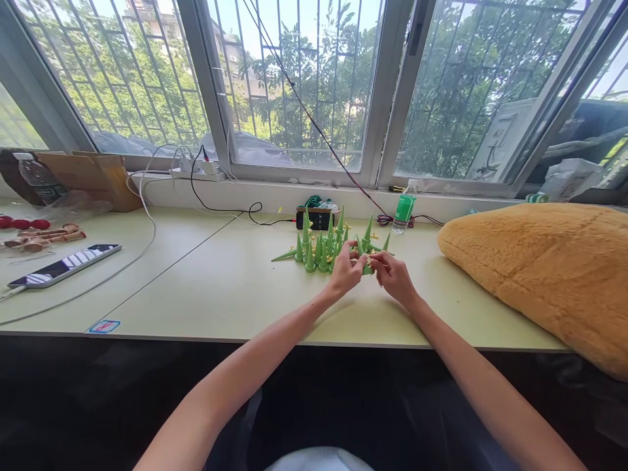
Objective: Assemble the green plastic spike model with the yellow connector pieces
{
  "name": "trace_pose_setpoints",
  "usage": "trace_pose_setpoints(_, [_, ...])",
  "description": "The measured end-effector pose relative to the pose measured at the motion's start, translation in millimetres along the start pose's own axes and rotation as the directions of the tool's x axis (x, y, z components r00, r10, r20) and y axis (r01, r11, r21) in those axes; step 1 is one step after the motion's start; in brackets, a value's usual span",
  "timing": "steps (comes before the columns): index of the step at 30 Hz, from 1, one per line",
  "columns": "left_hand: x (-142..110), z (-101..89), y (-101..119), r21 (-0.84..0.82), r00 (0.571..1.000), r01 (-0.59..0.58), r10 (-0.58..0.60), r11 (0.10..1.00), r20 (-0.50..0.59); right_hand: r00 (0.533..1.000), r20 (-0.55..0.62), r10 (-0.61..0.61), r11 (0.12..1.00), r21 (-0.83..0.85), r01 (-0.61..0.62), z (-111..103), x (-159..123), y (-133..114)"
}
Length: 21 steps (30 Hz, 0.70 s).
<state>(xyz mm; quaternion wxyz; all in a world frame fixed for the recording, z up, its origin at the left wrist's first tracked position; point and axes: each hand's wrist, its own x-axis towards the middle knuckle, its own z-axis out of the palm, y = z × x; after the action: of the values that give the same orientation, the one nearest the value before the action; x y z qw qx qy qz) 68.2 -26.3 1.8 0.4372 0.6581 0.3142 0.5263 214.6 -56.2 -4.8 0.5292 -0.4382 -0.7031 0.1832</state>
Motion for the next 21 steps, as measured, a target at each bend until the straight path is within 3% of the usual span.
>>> trace_pose_setpoints(10, [-3.2,-2.4,0.6,0.142,0.991,-0.135,0.131,0.981,0.037,1.0,0.023,0.012,0.994,-0.113,-0.009,0.1,-1.4,2.2])
trace_pose_setpoints(21, [-6.8,-4.6,-1.9,0.301,0.923,-0.382,0.342,0.874,0.177,0.999,0.009,-0.033,0.972,-0.232,0.034,2.8,-0.8,3.2])
